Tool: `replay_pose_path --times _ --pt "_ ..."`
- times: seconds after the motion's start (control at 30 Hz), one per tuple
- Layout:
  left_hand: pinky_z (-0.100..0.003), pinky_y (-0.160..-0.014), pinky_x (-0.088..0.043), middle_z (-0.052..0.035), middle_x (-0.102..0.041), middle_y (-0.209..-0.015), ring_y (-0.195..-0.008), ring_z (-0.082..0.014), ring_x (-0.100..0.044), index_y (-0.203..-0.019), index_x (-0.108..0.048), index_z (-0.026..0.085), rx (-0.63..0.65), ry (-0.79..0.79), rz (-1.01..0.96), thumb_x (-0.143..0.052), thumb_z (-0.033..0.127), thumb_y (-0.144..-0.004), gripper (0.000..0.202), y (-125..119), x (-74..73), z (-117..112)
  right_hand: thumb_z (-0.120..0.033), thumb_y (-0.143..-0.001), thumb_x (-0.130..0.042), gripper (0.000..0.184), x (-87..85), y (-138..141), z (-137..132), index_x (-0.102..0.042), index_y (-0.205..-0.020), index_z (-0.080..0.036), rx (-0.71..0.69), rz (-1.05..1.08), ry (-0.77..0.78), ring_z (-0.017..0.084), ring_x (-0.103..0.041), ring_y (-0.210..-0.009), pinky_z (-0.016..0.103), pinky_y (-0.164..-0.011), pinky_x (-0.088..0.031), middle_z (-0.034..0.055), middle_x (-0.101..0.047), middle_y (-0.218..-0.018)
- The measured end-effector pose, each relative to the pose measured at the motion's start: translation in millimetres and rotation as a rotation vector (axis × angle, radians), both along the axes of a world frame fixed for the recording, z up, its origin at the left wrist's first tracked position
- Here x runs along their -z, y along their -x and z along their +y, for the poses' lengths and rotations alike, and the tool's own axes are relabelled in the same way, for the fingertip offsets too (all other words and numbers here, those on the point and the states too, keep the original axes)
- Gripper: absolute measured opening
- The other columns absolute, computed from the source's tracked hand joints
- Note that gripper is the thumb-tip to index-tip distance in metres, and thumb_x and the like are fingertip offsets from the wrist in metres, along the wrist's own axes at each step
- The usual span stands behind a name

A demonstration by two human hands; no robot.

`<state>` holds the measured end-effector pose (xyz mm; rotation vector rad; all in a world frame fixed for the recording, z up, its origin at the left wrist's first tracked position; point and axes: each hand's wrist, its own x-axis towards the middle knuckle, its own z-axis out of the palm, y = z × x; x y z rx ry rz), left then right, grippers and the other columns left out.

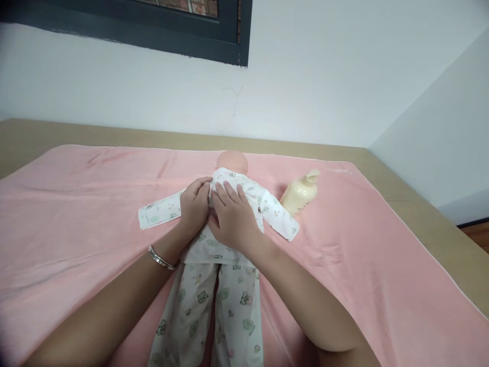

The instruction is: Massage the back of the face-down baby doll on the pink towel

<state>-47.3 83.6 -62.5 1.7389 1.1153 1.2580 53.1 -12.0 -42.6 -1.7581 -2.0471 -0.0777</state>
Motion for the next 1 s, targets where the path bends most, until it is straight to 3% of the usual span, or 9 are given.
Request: replay_pose_path --times 0.1,0.3,0.47,0.6,0.7,0.83,0.9,1.0 --pt "-0.037 -0.102 -0.045 -0.0057 -0.07 -0.114 -0.109 -0.0221 -0.062 -0.103 -0.068 0.022 0.006 -0.034 0.03 -0.043 0.028 -0.089 0.029 -1.2 0.9 -0.7 -0.031 -0.095 -0.041 0.053 0.2 -14.0 8.1 -0.047 -0.144 -0.014 -0.047 0.021 0.008 0.025 -0.025 -0.149 0.051 -0.124 -0.015 0.0076 -0.039 -0.155" --pt "-0.036 -0.104 -0.044 -0.007 -0.07 -0.113 -0.11 -0.0217 -0.061 -0.101 -0.068 0.02 -0.002 -0.074 0.022 -0.044 0.027 -0.089 0.028 -2.1 4.6 0.3 -0.034 -0.098 -0.039 0.056 1.6 -8.6 5.0 -0.043 -0.145 -0.006 0.238 0.063 0.007 0.033 -0.026 -0.148 0.056 -0.119 -0.024 0.0175 -0.035 -0.155" --pt "-0.036 -0.101 -0.046 -0.0054 -0.071 -0.109 -0.106 -0.0205 -0.062 -0.098 -0.067 0.02 -0.023 -0.08 0.015 -0.041 0.027 -0.091 0.028 -2.7 10.3 2.3 -0.026 -0.099 -0.037 0.047 2.7 -3.7 1.6 -0.051 -0.142 -0.014 0.044 -0.01 -0.031 0.03 -0.028 -0.147 0.052 -0.122 -0.022 0.0092 -0.045 -0.151" --pt "-0.038 -0.103 -0.046 -0.006 -0.071 -0.111 -0.108 -0.0208 -0.062 -0.1 -0.067 0.019 -0.024 -0.11 0.032 -0.042 0.025 -0.089 0.028 -3.7 12.1 2.9 -0.031 -0.1 -0.034 0.048 5.9 -20.5 13.4 -0.046 -0.145 -0.019 0.016 0.021 0.014 0.028 -0.022 -0.15 0.054 -0.122 -0.019 0.0049 -0.036 -0.157" --pt "-0.039 -0.104 -0.046 -0.0063 -0.071 -0.111 -0.109 -0.0208 -0.062 -0.1 -0.067 0.019 -0.024 -0.128 0.027 -0.042 0.024 -0.089 0.028 -4.6 13.4 3.2 -0.039 -0.1 -0.035 0.054 8.1 -23.6 17.4 -0.042 -0.148 -0.013 0.175 0.049 0.013 0.032 -0.023 -0.149 0.056 -0.119 -0.025 0.0122 -0.032 -0.158" --pt "-0.039 -0.104 -0.047 -0.006 -0.071 -0.11 -0.109 -0.0202 -0.063 -0.098 -0.067 0.019 -0.022 -0.166 0.004 -0.041 0.023 -0.09 0.027 -5.5 17.2 4.9 -0.04 -0.099 -0.038 0.057 9.5 -6.9 9.1 -0.044 -0.144 -0.006 0.377 0.007 -0.028 0.039 -0.041 -0.138 0.057 -0.108 -0.039 0.0241 -0.043 -0.149" --pt "-0.039 -0.104 -0.048 -0.0059 -0.071 -0.109 -0.108 -0.0202 -0.063 -0.098 -0.067 0.019 -0.023 -0.188 -0.001 -0.042 0.023 -0.09 0.027 -5.7 19.2 5.8 -0.037 -0.098 -0.038 0.053 10.5 -0.9 5.2 -0.049 -0.141 -0.007 0.395 -0.022 -0.053 0.039 -0.047 -0.134 0.057 -0.104 -0.043 0.0243 -0.05 -0.144" --pt "-0.04 -0.103 -0.048 -0.0064 -0.071 -0.108 -0.107 -0.0205 -0.063 -0.098 -0.066 0.019 -0.032 -0.218 0.014 -0.041 0.022 -0.09 0.026 -5.7 20.9 5.7 -0.034 -0.098 -0.04 0.049 13.2 -4.9 7.0 -0.053 -0.138 -0.01 0.304 -0.013 -0.09 0.035 -0.045 -0.137 0.053 -0.109 -0.04 0.0202 -0.052 -0.143"
